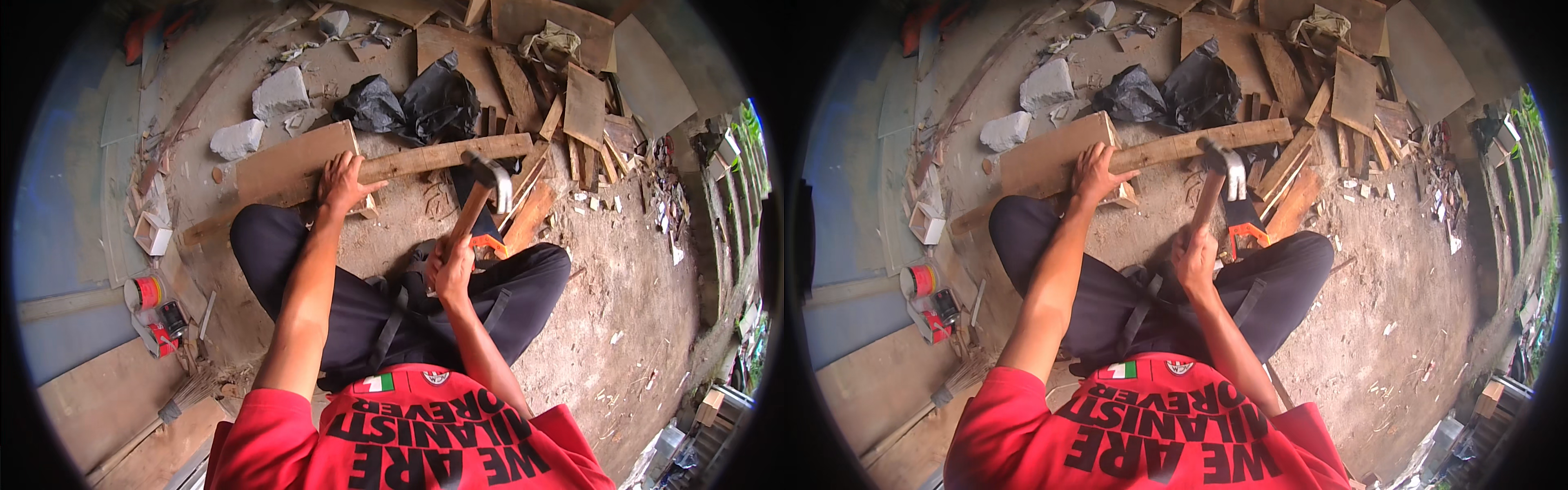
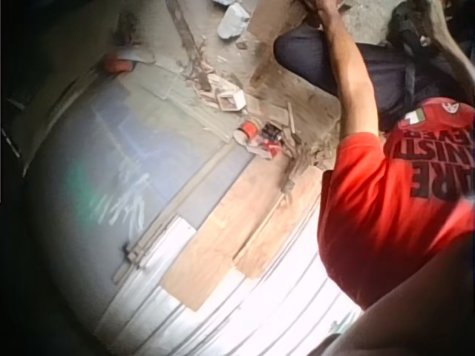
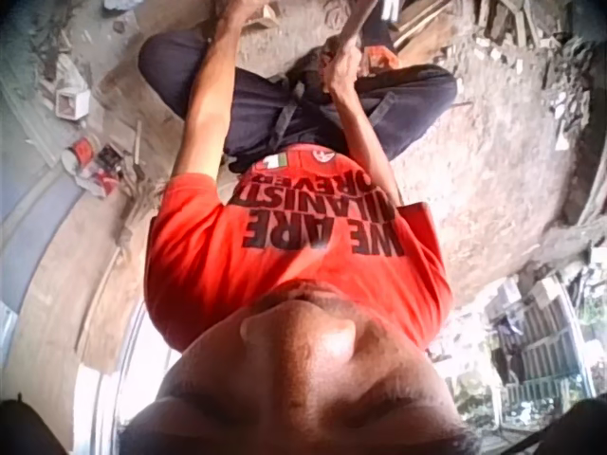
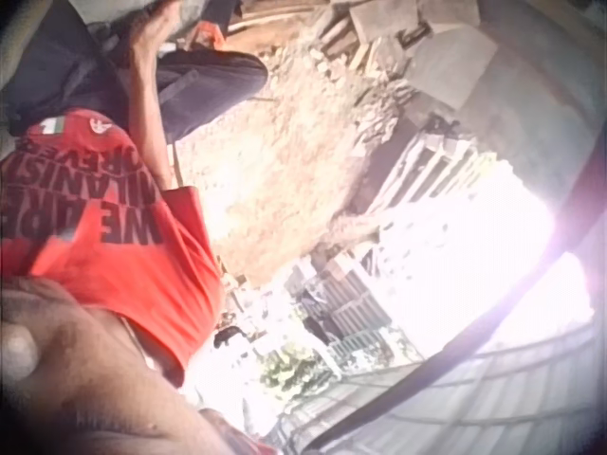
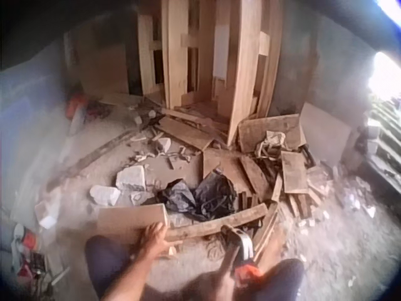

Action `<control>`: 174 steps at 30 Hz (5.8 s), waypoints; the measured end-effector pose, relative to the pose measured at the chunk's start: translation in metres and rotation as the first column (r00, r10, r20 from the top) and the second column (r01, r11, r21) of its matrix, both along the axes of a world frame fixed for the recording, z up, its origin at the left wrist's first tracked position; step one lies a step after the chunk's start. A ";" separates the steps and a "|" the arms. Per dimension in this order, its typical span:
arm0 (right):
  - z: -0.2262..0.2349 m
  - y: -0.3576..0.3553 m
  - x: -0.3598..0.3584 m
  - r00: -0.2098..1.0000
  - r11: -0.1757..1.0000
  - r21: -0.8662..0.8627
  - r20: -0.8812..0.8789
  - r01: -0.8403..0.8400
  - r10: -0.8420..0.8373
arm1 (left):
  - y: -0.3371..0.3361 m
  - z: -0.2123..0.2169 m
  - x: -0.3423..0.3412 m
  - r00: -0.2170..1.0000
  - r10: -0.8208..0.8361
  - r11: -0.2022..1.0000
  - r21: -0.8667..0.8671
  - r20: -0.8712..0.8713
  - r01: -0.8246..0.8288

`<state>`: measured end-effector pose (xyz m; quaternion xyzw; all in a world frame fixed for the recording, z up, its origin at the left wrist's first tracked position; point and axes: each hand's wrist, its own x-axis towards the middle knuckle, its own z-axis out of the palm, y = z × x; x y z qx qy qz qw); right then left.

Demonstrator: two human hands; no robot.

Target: The person sits on the floor and uses a hammer to drive nails into a wooden plank. They repeatedly strike the nail, reposition the plank, and continue hammering until the nail is secured.

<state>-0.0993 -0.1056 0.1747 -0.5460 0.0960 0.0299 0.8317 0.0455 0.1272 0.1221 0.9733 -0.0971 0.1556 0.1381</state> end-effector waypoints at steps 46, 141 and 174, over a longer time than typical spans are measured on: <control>-0.033 -0.006 -0.001 0.982 0.845 -0.514 -0.177 -0.146 0.062 | 0.001 0.014 -0.014 0.987 -0.044 0.938 -0.347 -0.156 -0.013; -0.030 -0.049 0.033 0.922 0.559 -0.759 -0.141 -0.335 0.360 | 0.004 0.025 -0.037 0.924 0.080 0.993 -0.046 -0.373 -0.104; 0.035 -0.087 0.016 0.775 0.778 -0.003 -0.095 -0.628 0.625 | -0.016 0.134 -0.011 0.865 0.502 0.560 -0.774 0.033 -0.296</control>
